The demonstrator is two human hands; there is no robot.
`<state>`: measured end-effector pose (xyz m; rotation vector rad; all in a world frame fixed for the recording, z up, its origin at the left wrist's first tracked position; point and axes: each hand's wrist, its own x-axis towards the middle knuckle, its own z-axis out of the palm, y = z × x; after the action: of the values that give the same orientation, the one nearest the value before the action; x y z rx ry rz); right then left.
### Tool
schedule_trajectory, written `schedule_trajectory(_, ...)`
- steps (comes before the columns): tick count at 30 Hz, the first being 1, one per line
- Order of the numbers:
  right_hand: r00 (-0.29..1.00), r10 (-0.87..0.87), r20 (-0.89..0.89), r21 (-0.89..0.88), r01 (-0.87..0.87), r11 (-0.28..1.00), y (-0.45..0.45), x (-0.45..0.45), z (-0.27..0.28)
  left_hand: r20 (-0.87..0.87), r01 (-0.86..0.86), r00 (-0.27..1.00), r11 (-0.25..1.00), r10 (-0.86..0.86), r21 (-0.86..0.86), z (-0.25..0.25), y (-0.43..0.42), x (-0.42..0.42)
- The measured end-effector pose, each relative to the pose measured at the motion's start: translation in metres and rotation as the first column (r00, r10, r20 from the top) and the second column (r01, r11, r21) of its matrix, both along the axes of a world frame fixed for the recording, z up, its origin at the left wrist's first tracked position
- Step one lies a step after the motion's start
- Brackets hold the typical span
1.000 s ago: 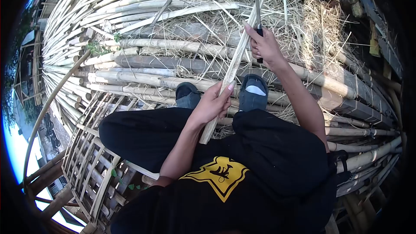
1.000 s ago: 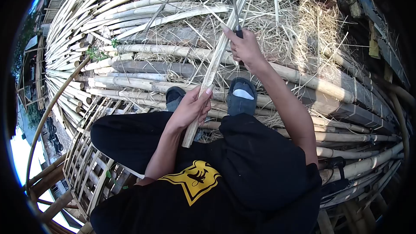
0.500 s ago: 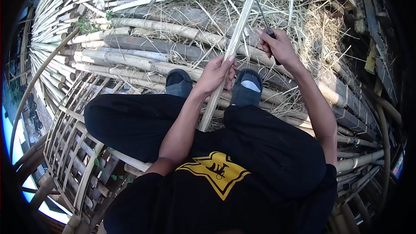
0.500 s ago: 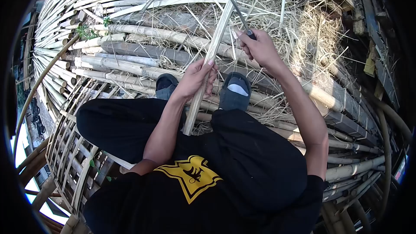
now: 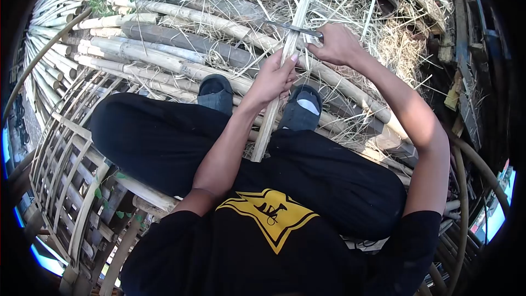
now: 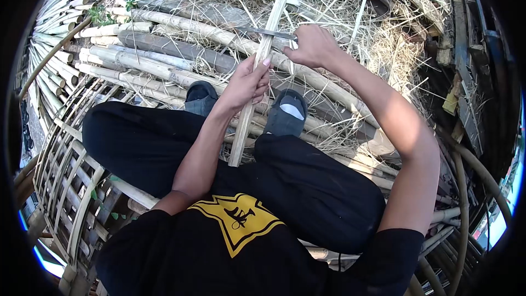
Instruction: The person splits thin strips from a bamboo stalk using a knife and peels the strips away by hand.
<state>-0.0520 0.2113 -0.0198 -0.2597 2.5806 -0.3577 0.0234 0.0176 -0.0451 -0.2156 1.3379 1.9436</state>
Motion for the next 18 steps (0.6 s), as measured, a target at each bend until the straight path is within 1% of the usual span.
schedule_trajectory(2,0.999,-0.044,-0.018,0.021,0.045,0.999,0.0,0.0,-0.019,0.027,-0.013,1.0,1.0,0.013,-0.009,-0.002,-0.001,0.0)
schedule_trajectory(3,0.977,-0.029,-0.211,-0.024,0.024,0.999,-0.002,0.004,-0.025,0.027,-0.014,1.0,1.0,0.014,-0.004,-0.002,0.0,0.0)
schedule_trajectory(4,0.977,-0.029,-0.211,-0.021,0.025,0.999,0.001,0.004,-0.027,0.052,-0.011,0.999,1.0,0.01,0.006,-0.002,0.001,0.001)
schedule_trajectory(6,0.982,0.009,-0.19,0.053,0.001,0.999,0.006,0.003,-0.026,0.075,-0.003,0.997,1.0,0.002,0.018,-0.001,0.002,0.001)
schedule_trajectory(9,0.984,0.014,-0.179,0.028,-0.009,1.0,0.007,0.008,-0.019,0.093,-0.012,0.996,1.0,0.01,0.02,0.002,0.007,0.003)
schedule_trajectory(10,0.984,0.005,-0.177,0.035,0.001,0.999,0.009,0.009,-0.017,0.107,-0.023,0.994,0.999,0.018,0.049,0.002,0.008,0.002)
schedule_trajectory(12,0.988,0.037,-0.149,0.108,-0.021,0.994,0.01,0.007,-0.016,0.122,-0.029,0.992,0.996,0.019,0.083,0.002,0.009,0.003)
schedule_trajectory(14,0.988,0.038,-0.151,0.144,-0.016,0.989,0.012,0.01,-0.021,0.161,-0.017,0.987,0.998,0.005,0.067,0.002,0.012,0.004)
schedule_trajectory(16,0.975,0.027,-0.22,0.176,0.013,0.984,0.006,0.013,-0.025,0.184,-0.027,0.983,0.996,0.011,0.084,0.002,0.014,0.006)
schedule_trajectory(18,0.971,0.032,-0.236,0.16,0.006,0.987,0.005,0.013,-0.027,0.203,-0.036,0.979,0.996,0.018,0.086,0.0,0.011,0.008)
